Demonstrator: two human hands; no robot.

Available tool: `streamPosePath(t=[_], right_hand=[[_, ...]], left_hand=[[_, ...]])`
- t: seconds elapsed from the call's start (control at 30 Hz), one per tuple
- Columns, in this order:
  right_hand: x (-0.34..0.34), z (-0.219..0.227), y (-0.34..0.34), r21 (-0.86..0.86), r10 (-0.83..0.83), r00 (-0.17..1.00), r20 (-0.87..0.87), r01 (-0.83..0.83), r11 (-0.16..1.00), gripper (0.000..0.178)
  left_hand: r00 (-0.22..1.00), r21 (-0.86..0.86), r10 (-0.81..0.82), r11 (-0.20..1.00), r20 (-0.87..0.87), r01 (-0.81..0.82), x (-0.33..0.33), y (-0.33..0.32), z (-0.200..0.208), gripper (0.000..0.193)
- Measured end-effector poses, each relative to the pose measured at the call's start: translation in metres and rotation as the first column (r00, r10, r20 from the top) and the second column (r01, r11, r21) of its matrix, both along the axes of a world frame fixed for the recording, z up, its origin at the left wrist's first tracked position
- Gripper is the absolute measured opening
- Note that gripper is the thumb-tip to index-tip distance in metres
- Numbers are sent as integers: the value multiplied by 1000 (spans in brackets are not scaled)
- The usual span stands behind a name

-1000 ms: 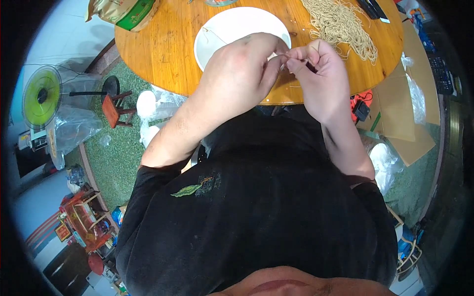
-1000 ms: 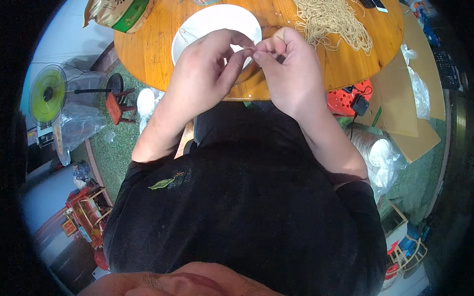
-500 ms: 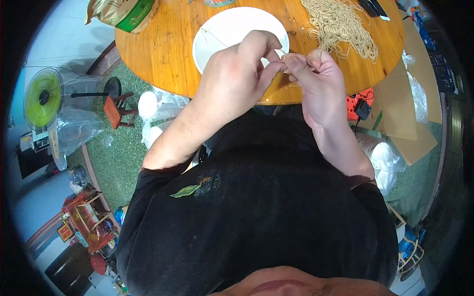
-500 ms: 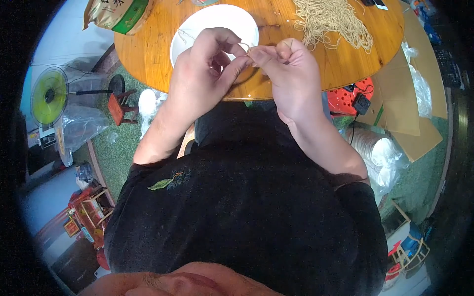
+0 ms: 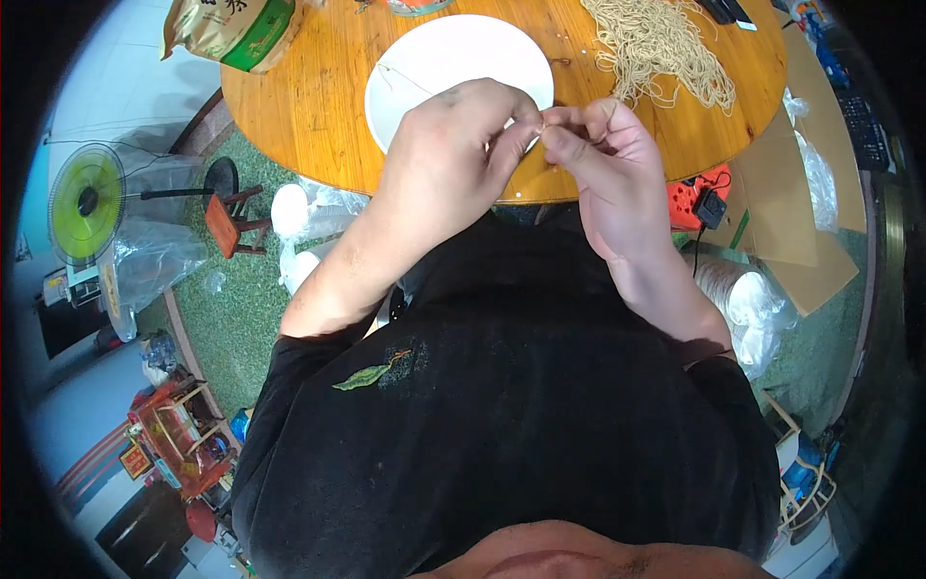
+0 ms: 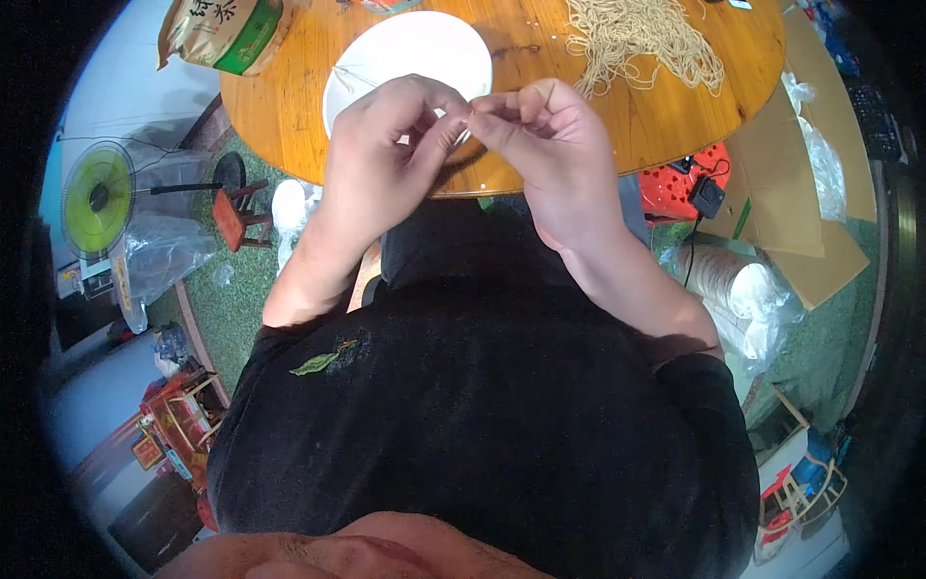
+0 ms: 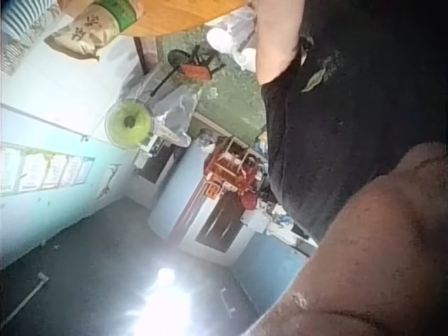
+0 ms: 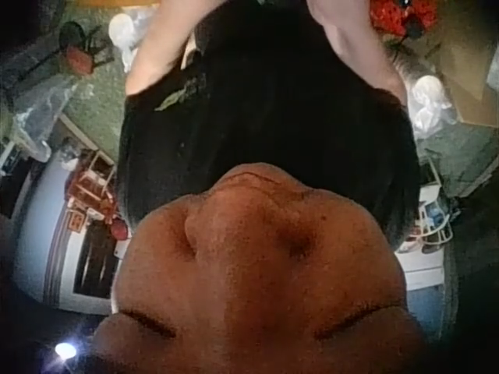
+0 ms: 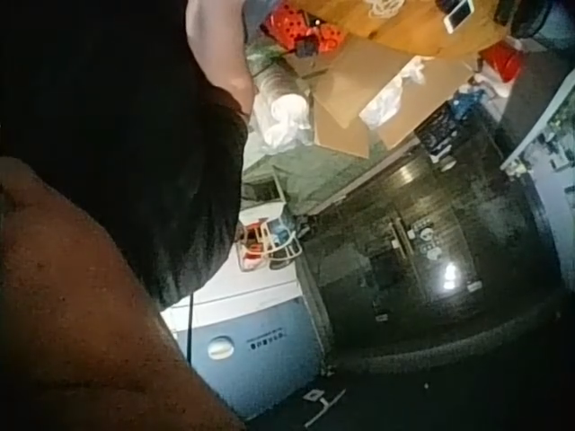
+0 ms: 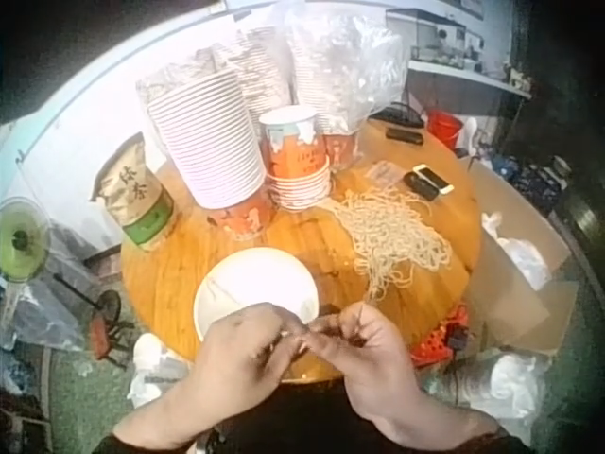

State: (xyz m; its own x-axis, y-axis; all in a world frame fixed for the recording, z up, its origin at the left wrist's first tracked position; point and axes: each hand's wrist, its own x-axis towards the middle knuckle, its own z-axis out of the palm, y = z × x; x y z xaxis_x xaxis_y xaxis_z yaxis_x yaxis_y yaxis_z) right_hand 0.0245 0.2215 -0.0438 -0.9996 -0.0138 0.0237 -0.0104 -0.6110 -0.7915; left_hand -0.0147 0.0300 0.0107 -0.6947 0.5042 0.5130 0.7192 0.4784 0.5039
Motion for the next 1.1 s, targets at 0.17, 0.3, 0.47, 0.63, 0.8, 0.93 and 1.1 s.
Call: streamPosePath(t=[0.17,0.3,0.47,0.63,0.8,0.93,1.1], right_hand=[[2,-5,-4,56,-31,995,-93,36,998,27],[-2,-7,-3,127,-54,994,-100,67,990,25],[0,-6,-4,150,-69,994,-88,82,985,23],[-1,-11,-3,176,-64,989,-131,86,981,22],[0,-6,-2,358,-145,957,-251,232,904,23],[-2,1,6,576,-145,883,-446,408,709,26],[-12,11,19,634,-22,746,-666,581,510,23]], left_hand=[[962,23,29,999,270,-36,2,0,2,7],[931,63,14,997,365,-40,0,1,1,10],[910,123,35,988,412,-94,2,4,2,15],[973,1,-1,1000,231,1,0,-1,3,9],[995,-62,-26,998,92,32,0,-1,5,8],[992,-97,-36,994,124,49,0,-1,9,7],[892,-89,-33,993,450,81,-1,-5,16,10]])
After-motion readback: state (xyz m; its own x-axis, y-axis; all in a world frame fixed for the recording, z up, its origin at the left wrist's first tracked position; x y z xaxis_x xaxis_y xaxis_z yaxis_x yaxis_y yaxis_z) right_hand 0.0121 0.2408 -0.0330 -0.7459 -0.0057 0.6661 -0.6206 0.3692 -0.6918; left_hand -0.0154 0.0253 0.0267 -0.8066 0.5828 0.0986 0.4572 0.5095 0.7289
